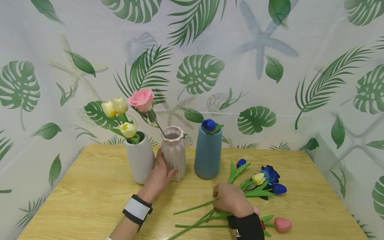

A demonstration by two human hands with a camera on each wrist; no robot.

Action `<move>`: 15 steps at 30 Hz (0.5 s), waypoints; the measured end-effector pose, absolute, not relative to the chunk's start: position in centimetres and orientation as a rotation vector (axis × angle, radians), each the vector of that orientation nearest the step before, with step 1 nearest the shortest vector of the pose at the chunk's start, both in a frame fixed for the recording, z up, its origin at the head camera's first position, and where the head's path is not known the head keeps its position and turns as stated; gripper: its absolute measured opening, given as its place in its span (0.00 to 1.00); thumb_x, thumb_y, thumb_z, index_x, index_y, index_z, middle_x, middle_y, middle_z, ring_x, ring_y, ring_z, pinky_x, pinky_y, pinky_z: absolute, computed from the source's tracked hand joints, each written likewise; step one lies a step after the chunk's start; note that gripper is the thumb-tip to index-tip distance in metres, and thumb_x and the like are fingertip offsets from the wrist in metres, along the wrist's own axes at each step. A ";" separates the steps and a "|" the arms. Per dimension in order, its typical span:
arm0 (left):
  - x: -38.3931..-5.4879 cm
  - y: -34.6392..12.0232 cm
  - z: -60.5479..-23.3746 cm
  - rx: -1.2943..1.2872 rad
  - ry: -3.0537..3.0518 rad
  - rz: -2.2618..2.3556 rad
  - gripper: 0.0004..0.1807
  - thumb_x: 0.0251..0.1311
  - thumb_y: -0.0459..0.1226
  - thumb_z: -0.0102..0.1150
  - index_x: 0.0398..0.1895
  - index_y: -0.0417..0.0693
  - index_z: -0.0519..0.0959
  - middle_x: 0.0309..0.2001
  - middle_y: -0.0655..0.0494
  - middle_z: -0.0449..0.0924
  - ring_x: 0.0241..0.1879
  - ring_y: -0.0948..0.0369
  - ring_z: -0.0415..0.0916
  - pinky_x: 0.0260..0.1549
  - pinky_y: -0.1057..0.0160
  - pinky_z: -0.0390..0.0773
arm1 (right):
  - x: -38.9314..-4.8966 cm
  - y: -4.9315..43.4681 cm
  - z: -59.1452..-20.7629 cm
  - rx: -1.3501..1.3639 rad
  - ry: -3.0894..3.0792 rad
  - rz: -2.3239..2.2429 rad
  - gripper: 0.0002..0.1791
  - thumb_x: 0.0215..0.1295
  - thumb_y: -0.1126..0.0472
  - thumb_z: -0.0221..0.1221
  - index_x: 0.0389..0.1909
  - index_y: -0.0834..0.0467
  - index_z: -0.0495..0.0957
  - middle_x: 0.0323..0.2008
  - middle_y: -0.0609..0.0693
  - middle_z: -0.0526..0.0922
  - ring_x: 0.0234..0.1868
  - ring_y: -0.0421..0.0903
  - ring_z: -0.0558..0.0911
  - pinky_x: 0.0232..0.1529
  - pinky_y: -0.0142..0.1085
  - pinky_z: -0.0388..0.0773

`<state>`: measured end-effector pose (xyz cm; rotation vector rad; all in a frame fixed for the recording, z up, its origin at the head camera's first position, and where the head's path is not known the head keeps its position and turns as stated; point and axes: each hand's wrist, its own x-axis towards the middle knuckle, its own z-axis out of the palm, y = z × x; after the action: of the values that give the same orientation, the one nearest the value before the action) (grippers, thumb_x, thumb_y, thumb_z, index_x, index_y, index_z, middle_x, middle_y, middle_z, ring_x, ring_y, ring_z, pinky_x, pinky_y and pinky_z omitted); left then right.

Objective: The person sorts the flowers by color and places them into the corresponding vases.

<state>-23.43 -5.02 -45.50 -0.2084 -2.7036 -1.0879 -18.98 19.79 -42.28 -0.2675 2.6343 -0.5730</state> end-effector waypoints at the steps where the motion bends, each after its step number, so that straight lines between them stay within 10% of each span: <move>1: -23.4 -5.0 -45.5 -0.211 -2.705 -1.084 0.50 0.65 0.43 0.64 0.75 0.34 0.41 0.63 0.26 0.63 0.54 0.36 0.76 0.48 0.44 0.80 | -19.0 19.7 -42.3 -0.273 2.614 -0.600 0.11 0.58 0.63 0.70 0.41 0.55 0.83 0.38 0.49 0.81 0.28 0.46 0.76 0.31 0.43 0.72; 15: -23.4 -5.1 -45.7 -0.247 -2.683 -1.013 0.50 0.64 0.43 0.65 0.74 0.30 0.42 0.62 0.25 0.64 0.53 0.36 0.77 0.46 0.45 0.80 | -19.2 19.4 -42.9 -0.262 2.582 -0.617 0.08 0.57 0.70 0.67 0.34 0.54 0.83 0.35 0.48 0.80 0.29 0.48 0.75 0.31 0.43 0.71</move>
<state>-23.41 -5.08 -45.69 -0.2469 -2.6830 -1.0134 -19.20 19.36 -42.88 -0.2623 2.5818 -0.6166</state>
